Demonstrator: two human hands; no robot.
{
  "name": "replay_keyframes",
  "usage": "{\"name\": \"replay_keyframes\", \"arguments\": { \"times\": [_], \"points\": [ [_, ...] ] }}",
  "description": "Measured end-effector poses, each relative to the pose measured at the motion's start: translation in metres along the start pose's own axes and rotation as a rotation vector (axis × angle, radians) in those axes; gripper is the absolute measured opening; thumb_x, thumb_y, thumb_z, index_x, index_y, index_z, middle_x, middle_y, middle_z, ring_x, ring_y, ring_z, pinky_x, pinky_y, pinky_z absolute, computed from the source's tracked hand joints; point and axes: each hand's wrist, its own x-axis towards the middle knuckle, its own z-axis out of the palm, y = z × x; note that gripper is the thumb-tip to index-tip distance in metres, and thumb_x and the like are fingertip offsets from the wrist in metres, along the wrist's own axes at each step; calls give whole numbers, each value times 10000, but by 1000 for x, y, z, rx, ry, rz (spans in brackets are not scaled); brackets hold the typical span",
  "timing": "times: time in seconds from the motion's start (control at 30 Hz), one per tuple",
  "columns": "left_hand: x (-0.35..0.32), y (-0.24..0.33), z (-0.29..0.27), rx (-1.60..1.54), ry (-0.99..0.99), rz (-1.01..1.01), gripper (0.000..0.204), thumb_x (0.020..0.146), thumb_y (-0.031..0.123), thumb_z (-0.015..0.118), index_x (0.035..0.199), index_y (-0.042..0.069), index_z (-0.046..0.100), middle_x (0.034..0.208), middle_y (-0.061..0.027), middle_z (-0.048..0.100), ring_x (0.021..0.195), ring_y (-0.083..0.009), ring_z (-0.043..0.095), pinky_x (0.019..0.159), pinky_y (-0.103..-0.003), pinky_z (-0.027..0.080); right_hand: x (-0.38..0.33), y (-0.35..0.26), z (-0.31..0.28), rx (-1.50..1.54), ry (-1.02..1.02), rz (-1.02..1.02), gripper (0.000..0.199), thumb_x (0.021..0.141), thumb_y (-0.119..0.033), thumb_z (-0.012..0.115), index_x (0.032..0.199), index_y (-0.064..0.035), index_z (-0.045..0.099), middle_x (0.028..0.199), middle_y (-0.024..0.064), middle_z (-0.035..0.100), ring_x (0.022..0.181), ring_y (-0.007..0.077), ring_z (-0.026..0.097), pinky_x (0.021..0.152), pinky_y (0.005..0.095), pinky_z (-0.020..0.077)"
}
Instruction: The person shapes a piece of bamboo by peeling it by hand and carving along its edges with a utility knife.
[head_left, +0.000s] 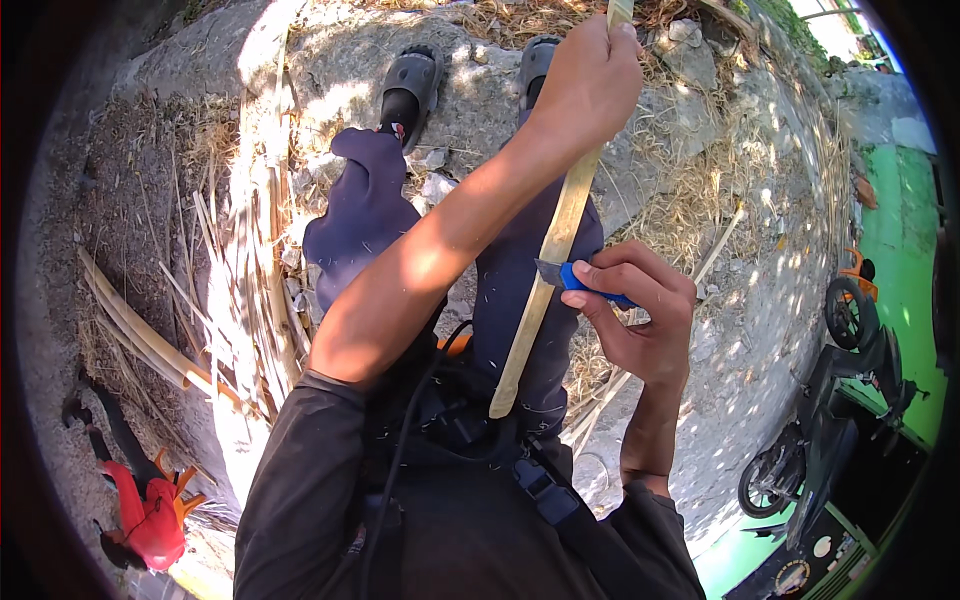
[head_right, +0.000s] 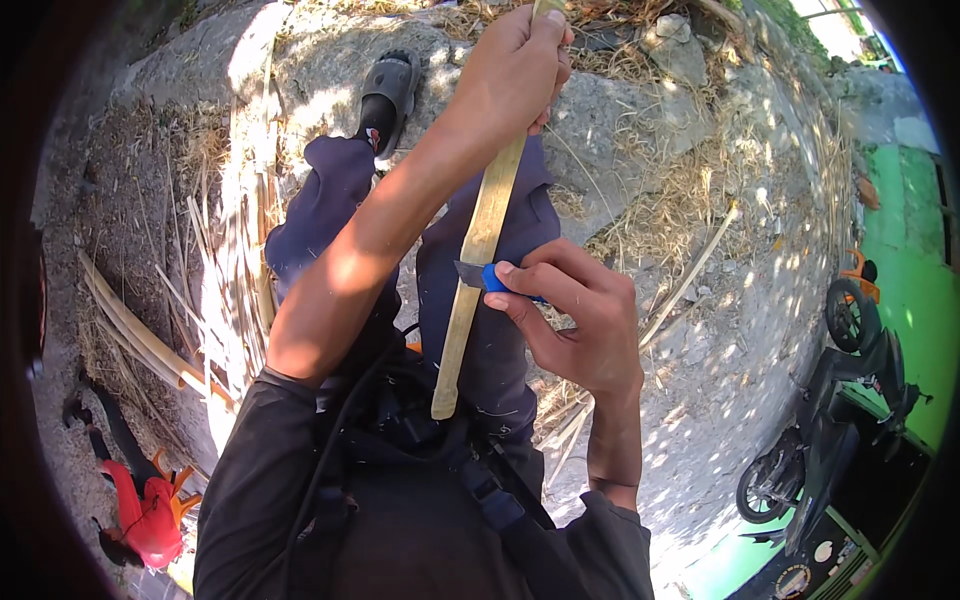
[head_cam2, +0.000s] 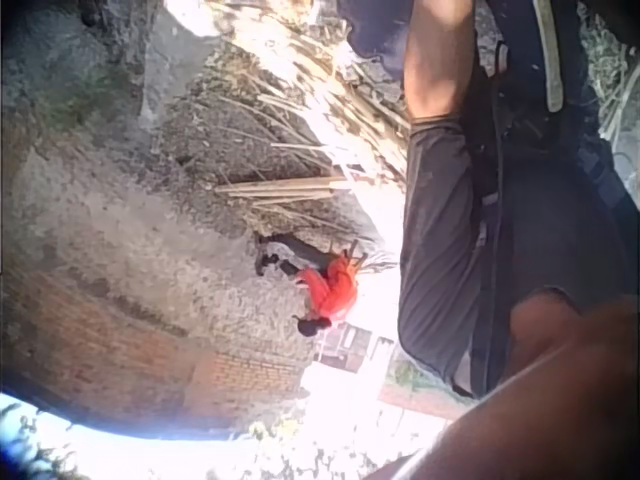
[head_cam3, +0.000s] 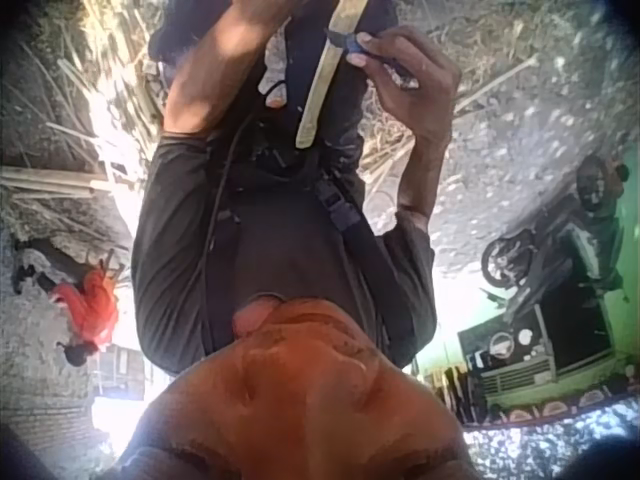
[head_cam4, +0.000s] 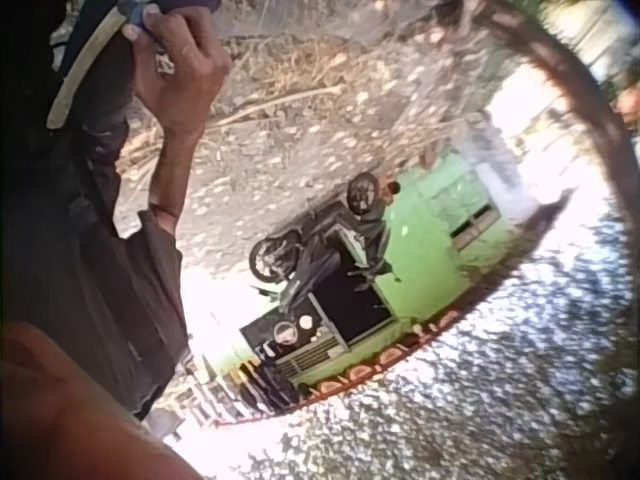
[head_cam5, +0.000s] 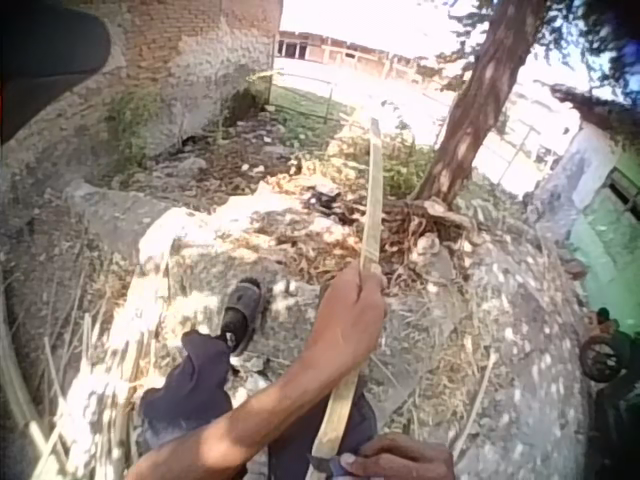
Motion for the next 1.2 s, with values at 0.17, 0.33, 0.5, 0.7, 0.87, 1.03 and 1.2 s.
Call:
{"name": "replay_keyframes", "arguments": {
  "times": [0.17,0.33,0.5,0.7,0.87,1.03,1.2],
  "points": [
    [-2,6,-4,-100,-17,-101,390,1100,314,416,974,-1,608,758,-134,618,709,-285,619,691,-450,475,5,1,-5,26,-27,3,205,775,-21,888,946,-15,775,835,93,709,705,230,721,597,336,546],
    [1,3,-11,-48,-4,-193,365,1095,311,409,934,27,572,746,-67,576,647,-201,561,628,-412,457,5,-3,-3,-3,-8,22,209,767,-14,890,928,-12,758,820,95,703,706,234,722,600,334,547],
    [5,-13,-7,102,102,-17,427,1109,331,422,1019,-28,635,795,-185,664,732,-327,665,726,-469,509,2,-6,2,-58,11,21,246,726,15,907,934,16,776,847,120,715,735,184,702,637,290,531],
    [-6,7,-8,-120,-154,-96,314,1129,318,388,1024,60,534,619,5,480,449,-91,441,410,-292,383,14,4,-11,69,-120,-9,184,790,-46,890,920,-15,763,806,82,702,675,227,693,575,344,510],
    [0,1,-9,-59,-74,-59,369,1116,311,407,1033,-1,585,714,-107,580,606,-231,558,587,-384,448,17,3,-14,53,-131,2,173,799,-72,887,896,-16,754,802,80,695,668,248,681,578,349,499],
    [1,-4,-9,89,78,40,421,1096,307,434,1031,-54,640,840,-249,686,799,-423,675,787,-502,505,14,-2,-11,-10,-89,1,169,808,-92,881,870,-23,740,801,75,693,661,262,673,574,358,494],
    [2,-8,-13,42,26,1,408,1099,297,434,984,-47,621,786,-233,674,761,-410,673,751,-507,504,8,-3,-4,1,5,-9,177,792,-58,885,893,-25,743,803,77,698,680,240,695,588,345,522]
  ]
}}
